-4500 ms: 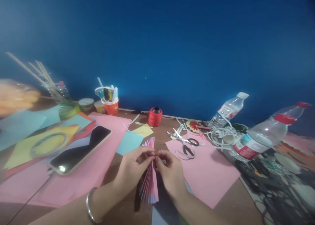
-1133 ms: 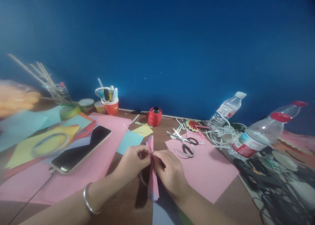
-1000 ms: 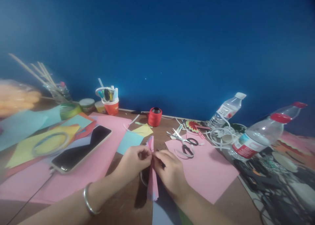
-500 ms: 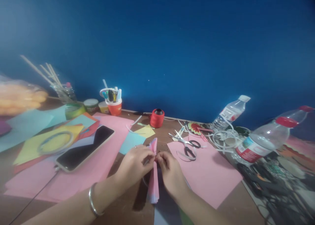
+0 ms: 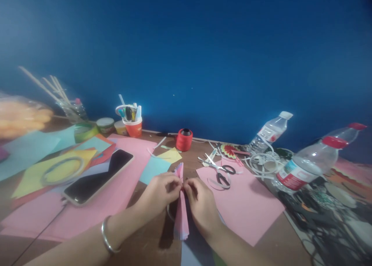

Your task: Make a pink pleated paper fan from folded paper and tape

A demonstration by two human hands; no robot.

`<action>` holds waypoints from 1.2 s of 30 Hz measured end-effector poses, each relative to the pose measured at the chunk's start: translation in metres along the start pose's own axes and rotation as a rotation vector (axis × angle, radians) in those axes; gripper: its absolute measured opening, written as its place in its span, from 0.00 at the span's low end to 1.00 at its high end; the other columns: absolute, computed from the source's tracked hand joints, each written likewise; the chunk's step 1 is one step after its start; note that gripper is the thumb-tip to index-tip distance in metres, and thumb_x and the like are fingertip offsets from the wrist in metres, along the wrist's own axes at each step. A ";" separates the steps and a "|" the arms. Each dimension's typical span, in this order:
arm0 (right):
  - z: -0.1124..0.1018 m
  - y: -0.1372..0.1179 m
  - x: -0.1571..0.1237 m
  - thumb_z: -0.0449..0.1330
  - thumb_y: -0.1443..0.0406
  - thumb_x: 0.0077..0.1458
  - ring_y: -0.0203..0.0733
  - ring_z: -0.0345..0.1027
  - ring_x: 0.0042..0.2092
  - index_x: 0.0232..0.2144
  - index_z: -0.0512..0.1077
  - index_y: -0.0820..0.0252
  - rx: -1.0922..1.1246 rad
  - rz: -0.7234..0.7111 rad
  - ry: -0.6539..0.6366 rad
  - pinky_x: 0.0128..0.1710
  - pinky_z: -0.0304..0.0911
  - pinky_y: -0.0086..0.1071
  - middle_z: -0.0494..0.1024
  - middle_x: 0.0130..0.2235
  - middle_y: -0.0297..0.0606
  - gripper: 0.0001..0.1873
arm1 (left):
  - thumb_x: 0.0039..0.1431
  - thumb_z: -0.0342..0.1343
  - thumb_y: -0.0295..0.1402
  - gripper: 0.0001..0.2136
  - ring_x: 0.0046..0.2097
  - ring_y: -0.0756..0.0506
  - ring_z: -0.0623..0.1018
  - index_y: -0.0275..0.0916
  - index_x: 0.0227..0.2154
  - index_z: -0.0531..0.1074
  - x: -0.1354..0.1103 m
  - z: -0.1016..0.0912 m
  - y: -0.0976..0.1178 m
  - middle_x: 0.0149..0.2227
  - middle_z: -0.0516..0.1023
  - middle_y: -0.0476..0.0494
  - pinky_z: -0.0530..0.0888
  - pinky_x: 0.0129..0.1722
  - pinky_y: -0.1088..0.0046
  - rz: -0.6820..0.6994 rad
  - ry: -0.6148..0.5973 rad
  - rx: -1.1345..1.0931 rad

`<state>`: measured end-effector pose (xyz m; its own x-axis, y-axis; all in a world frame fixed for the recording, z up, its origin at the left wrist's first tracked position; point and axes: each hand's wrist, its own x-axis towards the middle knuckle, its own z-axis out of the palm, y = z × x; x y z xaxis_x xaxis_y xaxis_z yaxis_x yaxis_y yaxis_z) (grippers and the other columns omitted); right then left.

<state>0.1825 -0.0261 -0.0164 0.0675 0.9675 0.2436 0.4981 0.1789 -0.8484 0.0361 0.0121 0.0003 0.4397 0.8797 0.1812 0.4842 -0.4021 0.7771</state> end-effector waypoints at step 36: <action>-0.003 -0.002 -0.001 0.52 0.69 0.51 0.38 0.59 0.30 0.22 0.62 0.59 -0.152 -0.166 0.074 0.31 0.54 0.30 0.66 0.25 0.33 0.06 | 0.48 0.50 0.30 0.05 0.27 0.50 0.67 0.37 0.22 0.70 0.000 0.003 -0.003 0.22 0.68 0.52 0.63 0.27 0.76 -0.193 -0.027 -0.205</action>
<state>0.1842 -0.0282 -0.0139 0.0343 0.9102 0.4128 0.6319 0.3002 -0.7145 0.0372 0.0125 -0.0041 0.3758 0.9267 0.0037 0.3991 -0.1654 0.9019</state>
